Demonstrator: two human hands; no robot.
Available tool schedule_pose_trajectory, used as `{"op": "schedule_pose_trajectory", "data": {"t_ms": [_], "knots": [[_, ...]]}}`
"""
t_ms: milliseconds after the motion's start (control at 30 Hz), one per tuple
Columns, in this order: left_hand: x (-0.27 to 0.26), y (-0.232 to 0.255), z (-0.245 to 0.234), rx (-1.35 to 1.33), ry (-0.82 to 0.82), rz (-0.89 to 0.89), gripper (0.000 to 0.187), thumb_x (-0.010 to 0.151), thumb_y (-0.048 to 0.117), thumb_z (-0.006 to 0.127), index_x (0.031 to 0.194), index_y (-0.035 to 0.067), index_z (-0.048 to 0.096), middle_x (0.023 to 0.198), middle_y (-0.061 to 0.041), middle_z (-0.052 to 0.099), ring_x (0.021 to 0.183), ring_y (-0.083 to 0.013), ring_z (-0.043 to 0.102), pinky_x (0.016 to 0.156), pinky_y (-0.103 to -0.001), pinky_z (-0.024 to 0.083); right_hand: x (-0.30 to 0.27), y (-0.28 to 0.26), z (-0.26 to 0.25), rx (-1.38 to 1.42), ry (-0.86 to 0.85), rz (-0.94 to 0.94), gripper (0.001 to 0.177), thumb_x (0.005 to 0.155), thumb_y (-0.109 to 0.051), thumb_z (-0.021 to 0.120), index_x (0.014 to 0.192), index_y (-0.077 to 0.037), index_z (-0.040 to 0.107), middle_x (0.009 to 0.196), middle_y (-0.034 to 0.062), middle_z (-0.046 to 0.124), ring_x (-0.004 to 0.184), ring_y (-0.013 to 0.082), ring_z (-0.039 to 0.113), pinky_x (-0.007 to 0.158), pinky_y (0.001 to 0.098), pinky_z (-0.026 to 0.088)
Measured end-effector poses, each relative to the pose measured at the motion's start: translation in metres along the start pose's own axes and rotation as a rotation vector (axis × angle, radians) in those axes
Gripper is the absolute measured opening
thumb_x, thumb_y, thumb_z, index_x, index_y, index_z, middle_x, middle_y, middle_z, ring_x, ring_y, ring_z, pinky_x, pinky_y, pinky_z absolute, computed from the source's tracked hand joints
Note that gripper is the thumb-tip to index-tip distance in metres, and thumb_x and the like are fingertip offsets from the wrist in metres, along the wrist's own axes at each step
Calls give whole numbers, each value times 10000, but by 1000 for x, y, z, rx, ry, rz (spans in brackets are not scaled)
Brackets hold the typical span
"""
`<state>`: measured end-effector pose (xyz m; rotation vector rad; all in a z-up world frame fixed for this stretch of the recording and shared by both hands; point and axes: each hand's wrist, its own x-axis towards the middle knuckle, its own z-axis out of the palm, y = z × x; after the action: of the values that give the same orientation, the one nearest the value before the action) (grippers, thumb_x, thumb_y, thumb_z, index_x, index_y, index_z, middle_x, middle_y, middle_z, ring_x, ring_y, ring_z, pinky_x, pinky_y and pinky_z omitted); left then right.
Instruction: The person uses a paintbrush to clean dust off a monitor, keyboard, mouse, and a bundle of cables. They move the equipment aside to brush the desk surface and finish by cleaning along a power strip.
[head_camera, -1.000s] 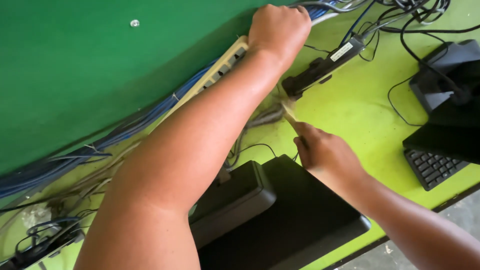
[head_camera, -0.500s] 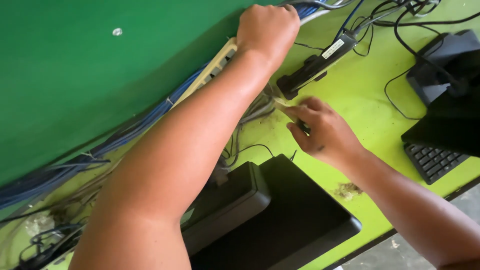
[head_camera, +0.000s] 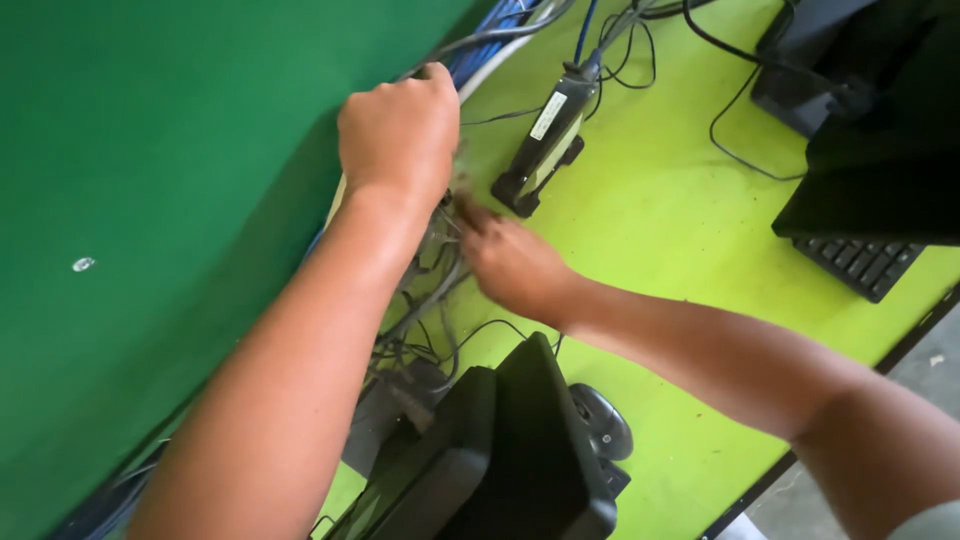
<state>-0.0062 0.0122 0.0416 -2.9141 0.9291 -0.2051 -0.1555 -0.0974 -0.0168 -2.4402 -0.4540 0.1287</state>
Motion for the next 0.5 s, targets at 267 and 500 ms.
{"op": "schedule_pose_trajectory", "data": {"t_ms": [267,500], "knots": [[-1,-4,0,11,-81,-17,162,816,54,665,969,77,711,766,-152,758,696,-328,761,586,-452,602,21,-11,-6,-78,-150,136,638,843,14,579,1463,96,452,1556,385,346,977,418,707,824,430,603],[-2,-6,8,17,-12,-2,142,827,72,664,962,76,705,761,-150,758,681,-337,758,558,-460,597,10,-1,31,29,-66,64,602,880,-74,599,1440,83,446,1494,345,419,1146,479,645,952,472,556]]}}
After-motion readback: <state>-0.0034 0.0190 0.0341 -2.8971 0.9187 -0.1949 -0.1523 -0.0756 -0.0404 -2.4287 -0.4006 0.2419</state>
